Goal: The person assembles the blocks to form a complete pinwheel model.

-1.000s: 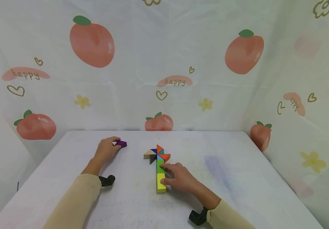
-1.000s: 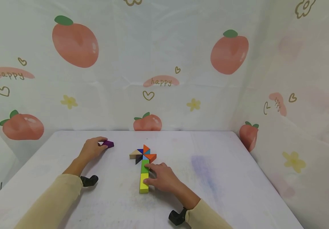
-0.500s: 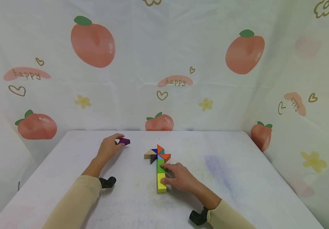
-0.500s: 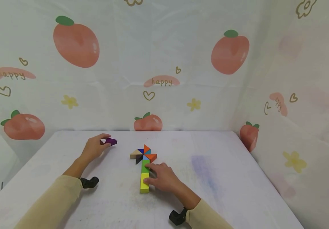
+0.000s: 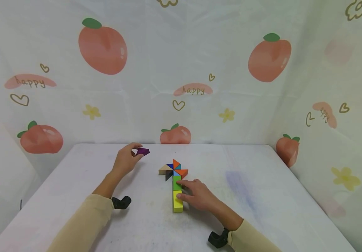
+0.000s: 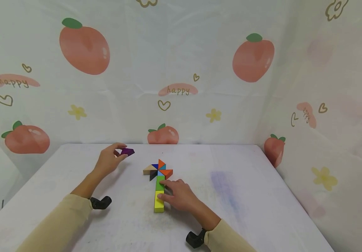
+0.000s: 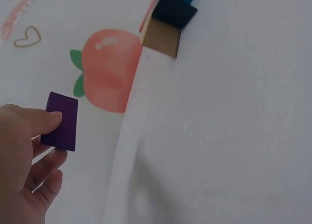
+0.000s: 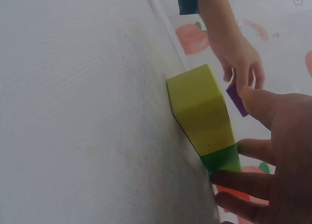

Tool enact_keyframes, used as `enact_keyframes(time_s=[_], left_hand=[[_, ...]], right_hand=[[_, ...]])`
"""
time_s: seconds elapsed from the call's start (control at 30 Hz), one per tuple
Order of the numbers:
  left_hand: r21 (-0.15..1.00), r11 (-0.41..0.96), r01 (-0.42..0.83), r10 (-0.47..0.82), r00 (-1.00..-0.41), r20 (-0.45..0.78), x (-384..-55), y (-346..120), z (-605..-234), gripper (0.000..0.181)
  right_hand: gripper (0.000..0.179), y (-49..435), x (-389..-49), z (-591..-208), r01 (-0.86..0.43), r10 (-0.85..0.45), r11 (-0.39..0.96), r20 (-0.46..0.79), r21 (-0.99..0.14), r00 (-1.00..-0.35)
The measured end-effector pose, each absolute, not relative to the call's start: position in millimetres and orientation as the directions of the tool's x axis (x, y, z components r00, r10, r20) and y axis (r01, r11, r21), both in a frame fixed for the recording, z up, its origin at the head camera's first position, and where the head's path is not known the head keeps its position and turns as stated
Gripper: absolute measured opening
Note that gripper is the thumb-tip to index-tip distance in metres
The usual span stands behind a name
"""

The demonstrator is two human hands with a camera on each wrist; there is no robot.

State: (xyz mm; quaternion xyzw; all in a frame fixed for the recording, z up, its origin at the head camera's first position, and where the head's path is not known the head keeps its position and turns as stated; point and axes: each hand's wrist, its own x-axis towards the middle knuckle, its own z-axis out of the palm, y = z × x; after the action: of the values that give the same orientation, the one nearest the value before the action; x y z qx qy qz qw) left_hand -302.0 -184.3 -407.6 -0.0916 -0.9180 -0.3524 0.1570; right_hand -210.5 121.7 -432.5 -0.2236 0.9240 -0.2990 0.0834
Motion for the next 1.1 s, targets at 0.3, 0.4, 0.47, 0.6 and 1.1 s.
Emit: enact_keyframes(time_s=[0.3,0.4,0.47,0.6,1.1], left_hand=[[0.639,0.703,0.313,0.067,-0.923,0.378,-292.0,-165.9,-404.8,0.036],[0.644,0.693,0.324,0.076,-0.921,0.382,-286.6,-159.6,-403.9,0.036],[0.648,0.686,0.331,0.080,-0.919,0.385,-282.7,-155.4,-402.8,0.037],[0.652,0.675,0.346,0.090,-0.915,0.392,-276.0,-148.5,-400.9,0.037],[0.655,0.674,0.341,0.133,-0.929,0.346,-254.8,-130.9,-405.6,0.035]], right_hand=[[0.053,120.9,-211.5,-432.2,-0.351,-0.454,0.734,-0.037,-0.582,-0.890],[0.053,120.3,-211.5,-432.1,-0.347,-0.452,0.736,-0.041,-0.581,-0.891],[0.053,120.0,-211.4,-432.1,-0.346,-0.451,0.738,-0.043,-0.579,-0.891],[0.053,119.6,-211.4,-431.8,-0.345,-0.450,0.740,-0.045,-0.578,-0.892],[0.055,118.0,-211.8,-431.8,-0.323,-0.436,0.751,-0.065,-0.576,-0.898]])
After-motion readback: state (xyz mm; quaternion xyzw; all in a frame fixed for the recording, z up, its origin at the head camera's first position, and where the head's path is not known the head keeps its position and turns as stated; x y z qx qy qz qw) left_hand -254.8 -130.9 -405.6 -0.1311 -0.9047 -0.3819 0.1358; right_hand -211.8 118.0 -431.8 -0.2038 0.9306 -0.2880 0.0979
